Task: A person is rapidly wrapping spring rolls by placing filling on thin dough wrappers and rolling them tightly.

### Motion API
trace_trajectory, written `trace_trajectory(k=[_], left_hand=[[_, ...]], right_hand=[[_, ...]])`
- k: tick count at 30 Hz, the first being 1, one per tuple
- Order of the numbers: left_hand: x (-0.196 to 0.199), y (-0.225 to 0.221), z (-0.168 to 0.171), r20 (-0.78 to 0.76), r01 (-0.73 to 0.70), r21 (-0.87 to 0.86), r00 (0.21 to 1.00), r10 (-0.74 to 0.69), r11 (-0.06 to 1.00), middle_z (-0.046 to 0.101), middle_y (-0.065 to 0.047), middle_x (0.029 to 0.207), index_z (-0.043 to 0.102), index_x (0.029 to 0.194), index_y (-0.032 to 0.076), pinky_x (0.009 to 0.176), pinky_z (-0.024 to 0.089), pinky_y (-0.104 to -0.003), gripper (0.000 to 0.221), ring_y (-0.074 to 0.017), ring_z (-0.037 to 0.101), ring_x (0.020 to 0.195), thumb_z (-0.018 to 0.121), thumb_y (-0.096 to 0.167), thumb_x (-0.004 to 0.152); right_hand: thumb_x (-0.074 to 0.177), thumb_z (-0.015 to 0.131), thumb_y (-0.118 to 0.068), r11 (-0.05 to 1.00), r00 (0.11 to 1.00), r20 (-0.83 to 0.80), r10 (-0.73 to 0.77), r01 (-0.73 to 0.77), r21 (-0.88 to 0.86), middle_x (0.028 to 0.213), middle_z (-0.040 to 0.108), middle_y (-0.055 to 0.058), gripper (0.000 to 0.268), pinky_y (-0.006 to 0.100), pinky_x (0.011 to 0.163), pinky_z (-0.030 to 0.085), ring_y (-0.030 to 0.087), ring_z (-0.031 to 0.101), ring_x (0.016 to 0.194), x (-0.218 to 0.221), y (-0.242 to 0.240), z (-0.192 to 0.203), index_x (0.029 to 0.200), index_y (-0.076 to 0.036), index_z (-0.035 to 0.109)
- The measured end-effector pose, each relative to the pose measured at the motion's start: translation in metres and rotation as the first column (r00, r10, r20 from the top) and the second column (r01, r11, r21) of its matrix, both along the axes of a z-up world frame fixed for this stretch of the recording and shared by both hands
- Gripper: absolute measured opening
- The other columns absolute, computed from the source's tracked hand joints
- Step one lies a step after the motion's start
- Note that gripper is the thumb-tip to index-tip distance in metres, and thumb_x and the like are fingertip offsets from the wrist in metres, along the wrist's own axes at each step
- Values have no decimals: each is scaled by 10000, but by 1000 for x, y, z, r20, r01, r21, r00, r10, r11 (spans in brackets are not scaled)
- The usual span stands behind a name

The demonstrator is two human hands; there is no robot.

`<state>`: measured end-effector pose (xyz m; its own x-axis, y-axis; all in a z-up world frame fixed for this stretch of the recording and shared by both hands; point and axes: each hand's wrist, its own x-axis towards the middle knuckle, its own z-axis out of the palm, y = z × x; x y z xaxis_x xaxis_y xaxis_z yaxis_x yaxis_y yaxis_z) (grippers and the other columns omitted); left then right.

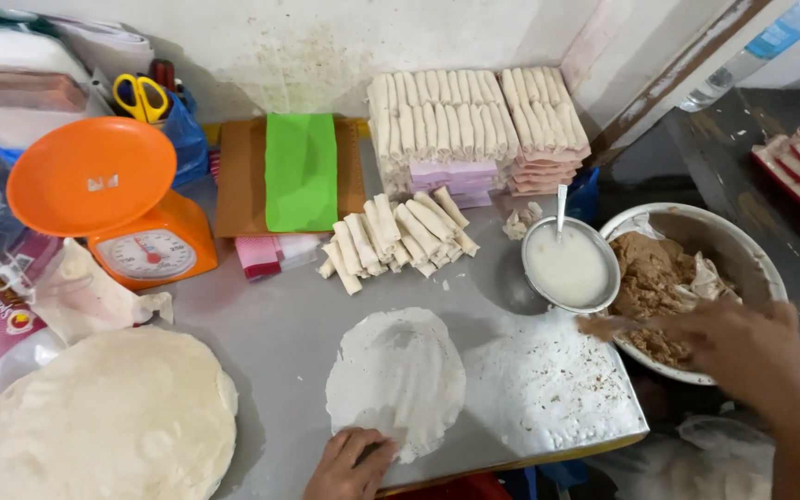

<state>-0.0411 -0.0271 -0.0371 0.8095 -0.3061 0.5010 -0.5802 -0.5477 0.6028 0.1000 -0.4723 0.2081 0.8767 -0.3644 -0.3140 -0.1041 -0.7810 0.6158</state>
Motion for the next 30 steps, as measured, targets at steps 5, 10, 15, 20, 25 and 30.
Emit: trace_trajectory(k=[5,10,15,20,25,30], left_hand=[[-1,-1,-1,63,-5,21,998,4,1000,587,-63,947,778,1074,84,796,502,-358,166,-262,560,878,662,75,955],[5,1,32,102,0,63,995,-6,998,518,-37,885,722,1072,77,741,460,-334,93,-226,508,800,688,88,986],[4,1,26,63,-13,69,998,8,998,549,-31,906,742,1039,79,735,474,-345,70,-239,516,855,713,106,981],[3,-2,24,70,-48,81,997,43,996,546,-50,923,705,1052,82,719,476,-373,204,-245,525,833,779,255,971],[15,-10,34,80,-67,108,995,59,992,573,-51,945,701,1004,130,750,422,-373,177,-246,536,834,778,75,855],[85,-18,16,85,-295,164,955,284,941,589,-13,947,705,950,207,740,419,-434,147,-287,541,758,704,131,824]], right_hand=[[738,622,89,551,840,237,488,-507,663,817,651,-87,814,423,724,469,191,647,725,-44,125,-67,1330,-465,685],[750,599,150,562,792,16,610,-447,696,1157,660,19,840,461,890,407,247,649,988,-36,200,-124,1360,-424,645],[864,541,117,694,765,-123,632,-489,528,1230,637,31,809,446,906,367,263,669,930,-24,175,-100,1380,-503,610],[831,586,140,680,827,-102,552,-377,629,1413,582,99,882,486,1002,490,232,682,1139,-39,197,-101,1454,-482,535],[910,652,-159,915,922,87,376,-384,119,1007,679,-118,585,385,802,609,118,690,825,-26,90,-51,1299,-590,585],[994,248,-795,971,979,98,-177,190,-148,1574,597,37,736,483,1163,374,334,504,1523,16,-2,-81,1294,-341,744]])
